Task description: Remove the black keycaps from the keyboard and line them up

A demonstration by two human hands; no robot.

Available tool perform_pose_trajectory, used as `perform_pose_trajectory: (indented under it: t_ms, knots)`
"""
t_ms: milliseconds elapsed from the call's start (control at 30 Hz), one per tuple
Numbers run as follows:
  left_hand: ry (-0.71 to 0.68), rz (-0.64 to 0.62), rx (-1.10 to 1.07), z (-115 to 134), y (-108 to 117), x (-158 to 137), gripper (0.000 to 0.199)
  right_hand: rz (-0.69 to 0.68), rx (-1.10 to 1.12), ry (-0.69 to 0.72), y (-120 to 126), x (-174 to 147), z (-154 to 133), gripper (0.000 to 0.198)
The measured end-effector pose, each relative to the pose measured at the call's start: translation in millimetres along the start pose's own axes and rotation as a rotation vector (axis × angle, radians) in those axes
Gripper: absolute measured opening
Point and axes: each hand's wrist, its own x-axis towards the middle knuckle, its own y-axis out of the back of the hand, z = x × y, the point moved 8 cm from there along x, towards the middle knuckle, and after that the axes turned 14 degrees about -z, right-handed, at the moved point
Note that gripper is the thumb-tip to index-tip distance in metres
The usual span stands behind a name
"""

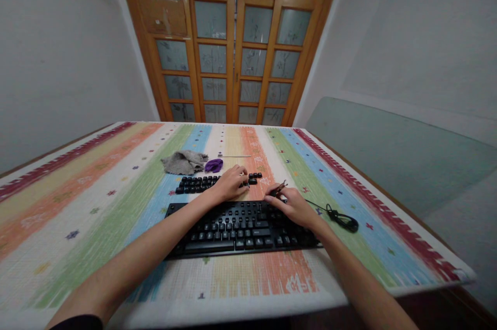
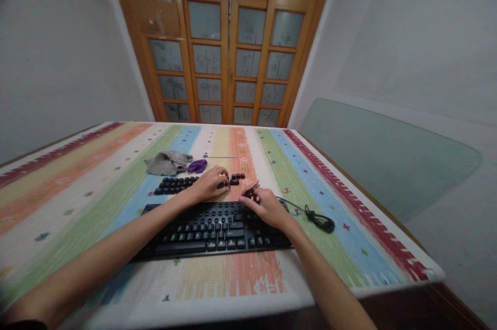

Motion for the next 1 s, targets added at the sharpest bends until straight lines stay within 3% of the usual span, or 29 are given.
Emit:
perform_pose_trajectory:
  t_ms: [200,1000]
  knots:
    - [0.009,-0.048,0.011,-3.7,-8.0,1.1,0.004,-0.020,0.008,-0.015,-1.6,-0.4,2.5,0.029]
    - [0.020,-0.074,-0.026,-5.7,-5.4,-8.4,0.006,-0.045,-0.009,-0.035,2.1,-4.0,4.2,0.029]
